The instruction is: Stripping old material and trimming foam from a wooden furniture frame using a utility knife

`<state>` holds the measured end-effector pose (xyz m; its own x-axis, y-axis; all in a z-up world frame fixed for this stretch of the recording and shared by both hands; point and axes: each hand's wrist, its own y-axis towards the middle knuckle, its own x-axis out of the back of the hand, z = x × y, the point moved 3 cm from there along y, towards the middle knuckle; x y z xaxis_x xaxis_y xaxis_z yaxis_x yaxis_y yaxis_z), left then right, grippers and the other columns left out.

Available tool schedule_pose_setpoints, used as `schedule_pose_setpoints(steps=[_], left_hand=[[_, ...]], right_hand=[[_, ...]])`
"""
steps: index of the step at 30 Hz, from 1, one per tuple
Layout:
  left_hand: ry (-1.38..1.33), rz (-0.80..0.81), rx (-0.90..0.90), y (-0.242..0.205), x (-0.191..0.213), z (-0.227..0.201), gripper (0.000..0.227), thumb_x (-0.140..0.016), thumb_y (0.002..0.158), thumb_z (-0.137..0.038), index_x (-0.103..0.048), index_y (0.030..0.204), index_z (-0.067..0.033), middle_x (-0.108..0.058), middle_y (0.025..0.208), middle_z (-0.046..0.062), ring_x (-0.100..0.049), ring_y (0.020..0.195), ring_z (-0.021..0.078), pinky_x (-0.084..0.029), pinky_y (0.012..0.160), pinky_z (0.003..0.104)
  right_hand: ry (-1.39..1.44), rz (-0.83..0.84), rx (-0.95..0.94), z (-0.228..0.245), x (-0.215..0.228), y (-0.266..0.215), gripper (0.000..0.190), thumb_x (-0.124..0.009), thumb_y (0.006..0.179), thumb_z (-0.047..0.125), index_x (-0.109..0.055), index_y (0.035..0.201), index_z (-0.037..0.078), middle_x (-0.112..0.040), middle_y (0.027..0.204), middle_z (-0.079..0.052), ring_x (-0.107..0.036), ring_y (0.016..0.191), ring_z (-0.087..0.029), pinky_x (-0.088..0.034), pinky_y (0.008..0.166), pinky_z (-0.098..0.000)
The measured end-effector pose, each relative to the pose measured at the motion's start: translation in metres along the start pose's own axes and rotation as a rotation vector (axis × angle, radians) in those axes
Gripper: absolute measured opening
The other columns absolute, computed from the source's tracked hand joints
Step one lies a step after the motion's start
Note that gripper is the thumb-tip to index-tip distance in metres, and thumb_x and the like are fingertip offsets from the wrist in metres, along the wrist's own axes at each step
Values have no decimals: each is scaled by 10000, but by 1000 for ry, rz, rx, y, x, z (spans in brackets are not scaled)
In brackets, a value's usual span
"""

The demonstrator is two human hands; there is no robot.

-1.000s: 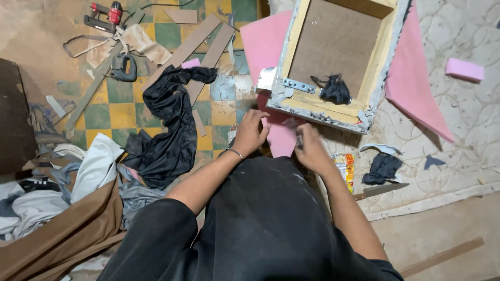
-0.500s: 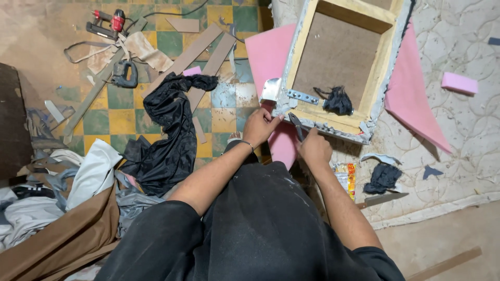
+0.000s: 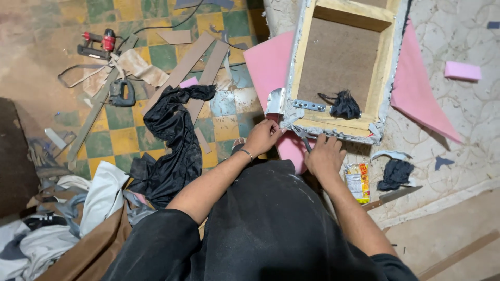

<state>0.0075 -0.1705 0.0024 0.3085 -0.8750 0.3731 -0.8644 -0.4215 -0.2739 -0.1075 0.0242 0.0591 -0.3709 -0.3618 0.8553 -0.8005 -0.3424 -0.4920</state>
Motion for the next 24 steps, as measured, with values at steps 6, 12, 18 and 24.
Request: schedule_pose_setpoints(steps=[6,12,18,24], left_hand=[[66,116,-87,5,17,-2,265,-661,929,-380,-671,914,-116,-664,856,125,-715,928,374,-573,775,470],[50,165,-145,12,21,2,240,-668,919,-359,-680,918,-119,-681,851,116,-728,900,350,-570,759,449],[36,142,-138,11,25,2,226,-671,911,-361,-674,906,-135,-668,830,101,-724,885,362,-567,744,453],[71,25,-367,-6,46,-8,142,-675,905,-280,-651,884,-141,-660,814,95,-714,866,368,-559,717,464]], right_hand=[[-256,-263,200,-9,3,17,663,-793,743,472,-524,1231,113,-523,1101,-146,-506,1097,-374,-377,899,-515],[-497,-704,360,3,33,6,215,-599,911,317,-647,1048,159,-583,841,-65,-628,849,-278,-429,702,-425],[290,52,135,1,-41,21,310,-703,812,346,-714,856,40,-718,739,-233,-732,853,-493,-544,681,-552],[1017,-89,129,33,-31,-16,225,-610,963,221,-596,819,48,-560,683,-128,-562,705,-296,-462,708,-402]])
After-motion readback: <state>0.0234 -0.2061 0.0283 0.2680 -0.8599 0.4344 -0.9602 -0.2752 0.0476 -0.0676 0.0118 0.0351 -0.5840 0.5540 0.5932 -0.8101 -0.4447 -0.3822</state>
